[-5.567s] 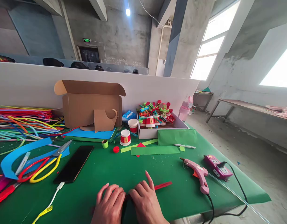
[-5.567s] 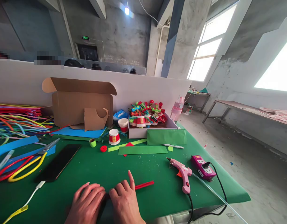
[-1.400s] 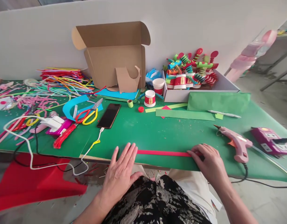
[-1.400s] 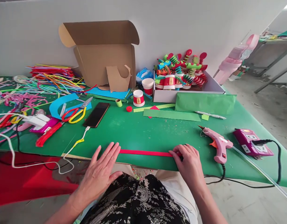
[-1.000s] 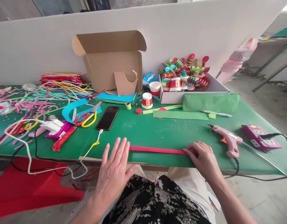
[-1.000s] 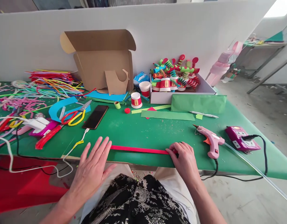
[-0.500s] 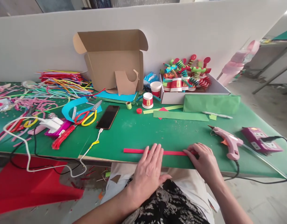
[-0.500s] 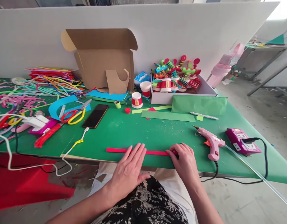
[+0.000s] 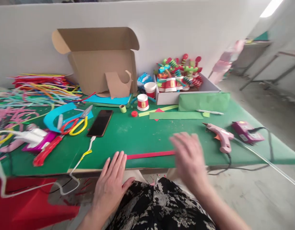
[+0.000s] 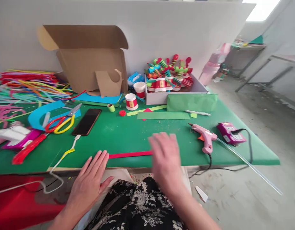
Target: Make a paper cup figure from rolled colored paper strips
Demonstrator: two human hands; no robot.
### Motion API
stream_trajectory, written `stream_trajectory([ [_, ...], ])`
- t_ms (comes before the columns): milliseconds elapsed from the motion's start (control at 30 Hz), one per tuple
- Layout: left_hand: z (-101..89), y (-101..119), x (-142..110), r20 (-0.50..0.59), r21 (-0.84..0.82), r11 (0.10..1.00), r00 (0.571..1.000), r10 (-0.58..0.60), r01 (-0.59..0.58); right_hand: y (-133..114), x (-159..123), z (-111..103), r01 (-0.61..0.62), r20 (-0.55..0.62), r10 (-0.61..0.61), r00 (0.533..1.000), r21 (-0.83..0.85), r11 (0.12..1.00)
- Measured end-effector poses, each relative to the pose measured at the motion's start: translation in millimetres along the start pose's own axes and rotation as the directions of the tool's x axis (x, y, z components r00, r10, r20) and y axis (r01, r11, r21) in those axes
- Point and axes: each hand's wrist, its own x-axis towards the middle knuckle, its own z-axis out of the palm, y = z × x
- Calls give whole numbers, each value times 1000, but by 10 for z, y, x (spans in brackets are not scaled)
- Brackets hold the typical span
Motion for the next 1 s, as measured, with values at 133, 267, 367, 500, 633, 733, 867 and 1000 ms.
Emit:
stream_trajectory([
  [133,97,-50,-77,-60,-46,998,997,42,-45,-647,92,255,459,264,-542,798,316,830],
  [267,128,-71,-81,-92,-83,994,994,62,-69,-731,20,549,390,391,-469,792,267,881],
  [367,94,-43,-53,-107,-83,995,993,40,-49,-585,-60,561,343,418,-423,804,255,904],
  [500,50,-30,-27,-91,-85,996,996,26,-34,-272,-91,374,266,479,-370,796,272,925],
  [633,32,-31,-24,-53,-86,996,998,20,-25,139,-151,162,193,535,-309,787,262,945],
  [733,35,-39,-40,-32,-82,996,999,22,-25,429,-247,45,152,550,-252,796,222,963],
  [867,-6,-135,-80,-15,-63,997,999,32,-33,668,-350,-68,138,540,-200,817,153,979],
  [1000,-188,-193,62,-22,-33,999,999,37,-37,724,-370,-115,174,513,-205,834,108,979],
])
